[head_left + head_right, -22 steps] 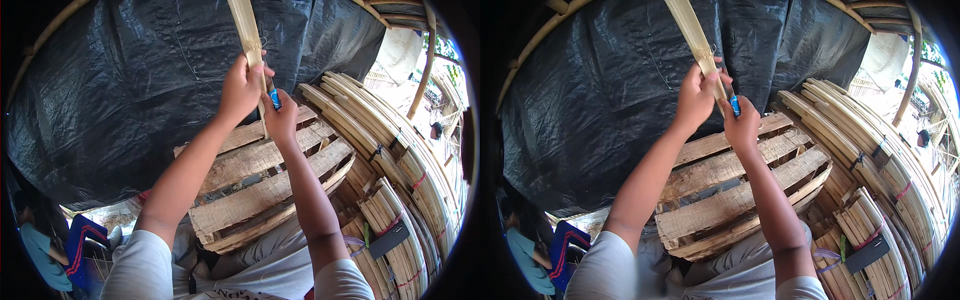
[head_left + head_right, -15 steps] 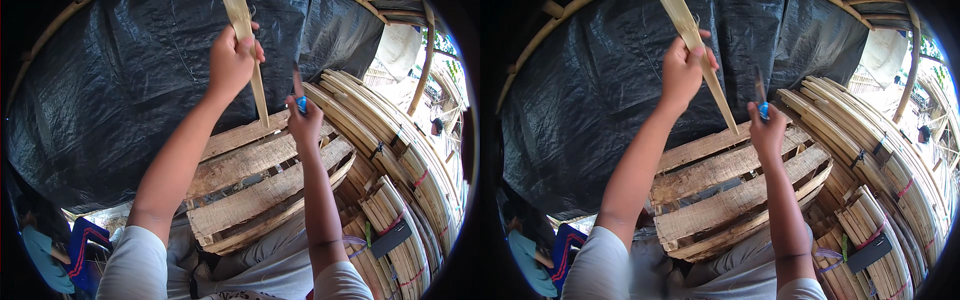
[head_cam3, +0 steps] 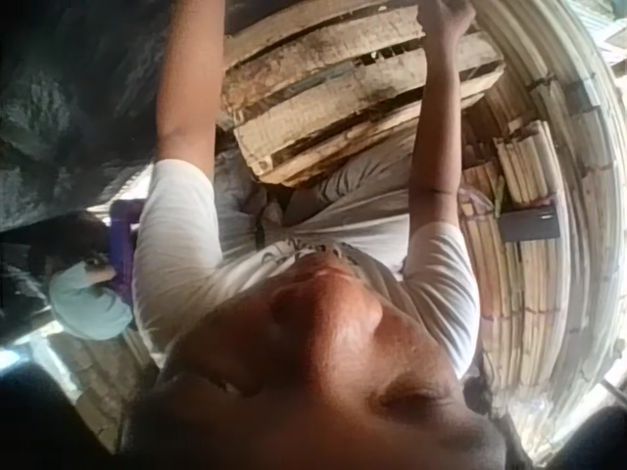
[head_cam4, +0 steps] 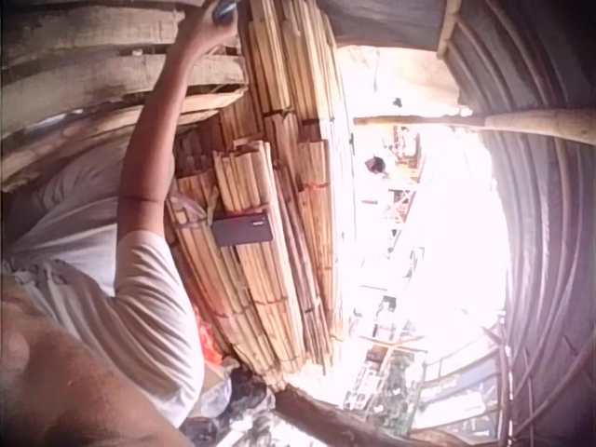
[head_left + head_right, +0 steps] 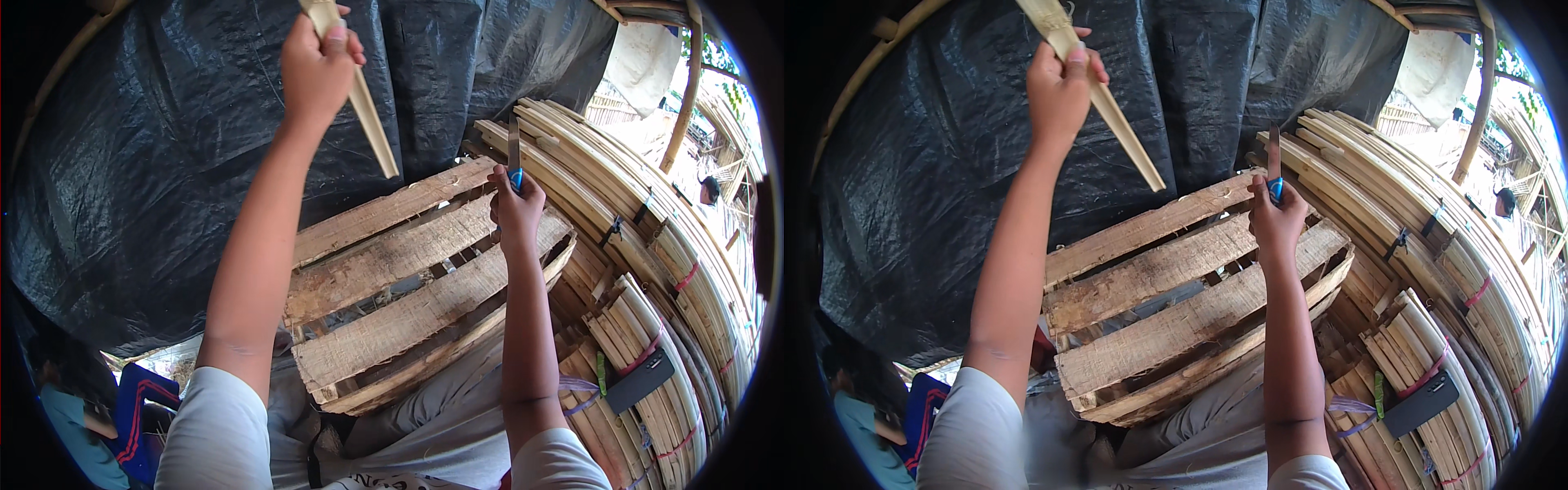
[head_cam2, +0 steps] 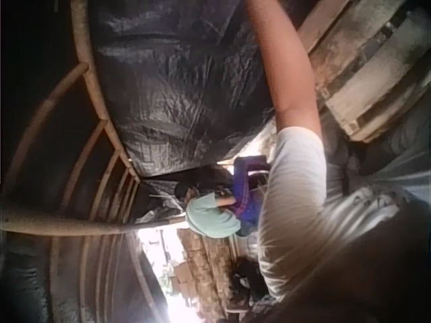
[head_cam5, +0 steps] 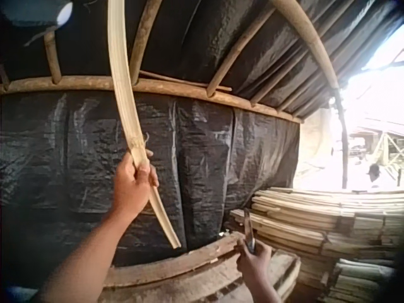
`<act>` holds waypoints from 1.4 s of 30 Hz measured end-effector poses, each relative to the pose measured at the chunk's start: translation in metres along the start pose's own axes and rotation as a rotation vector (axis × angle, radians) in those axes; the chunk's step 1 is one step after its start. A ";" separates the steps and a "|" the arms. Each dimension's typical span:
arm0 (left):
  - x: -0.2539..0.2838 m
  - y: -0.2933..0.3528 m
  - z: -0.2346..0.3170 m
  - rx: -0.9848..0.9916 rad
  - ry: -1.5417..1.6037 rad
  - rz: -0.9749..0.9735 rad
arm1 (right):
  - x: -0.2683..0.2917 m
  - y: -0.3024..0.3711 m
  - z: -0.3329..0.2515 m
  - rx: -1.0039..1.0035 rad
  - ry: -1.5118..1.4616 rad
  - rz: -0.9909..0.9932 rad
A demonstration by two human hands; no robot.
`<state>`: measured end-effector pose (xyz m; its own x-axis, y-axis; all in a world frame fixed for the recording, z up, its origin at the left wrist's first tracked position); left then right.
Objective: The person shapes a bamboo strip by carving, shaving, and scraping its edges and surfaces with a small knife while resting it on a wooden crate.
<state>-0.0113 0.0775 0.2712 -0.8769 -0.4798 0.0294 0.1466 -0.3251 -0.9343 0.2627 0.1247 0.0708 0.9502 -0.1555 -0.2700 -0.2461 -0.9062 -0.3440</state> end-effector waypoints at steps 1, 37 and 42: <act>0.007 0.000 -0.009 -0.004 0.001 -0.008 | 0.001 0.000 0.002 -0.006 0.000 -0.001; 0.223 0.250 -0.002 0.420 -0.722 -0.657 | -0.026 0.032 0.009 0.463 0.794 -0.688; 0.216 0.261 -0.003 0.451 -0.785 -0.679 | -0.030 0.031 0.036 0.310 0.788 -0.754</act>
<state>-0.1639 -0.1088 0.0328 -0.3311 -0.4195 0.8452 0.0407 -0.9013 -0.4313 0.2194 0.1156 0.0365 0.7047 0.0846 0.7044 0.5074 -0.7541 -0.4170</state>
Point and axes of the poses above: each hand's wrist, its own y-axis away from the middle knuckle, its own x-axis out of the back of the hand, z = x × y, the point moved 5 cm from there along -y, towards the middle knuckle
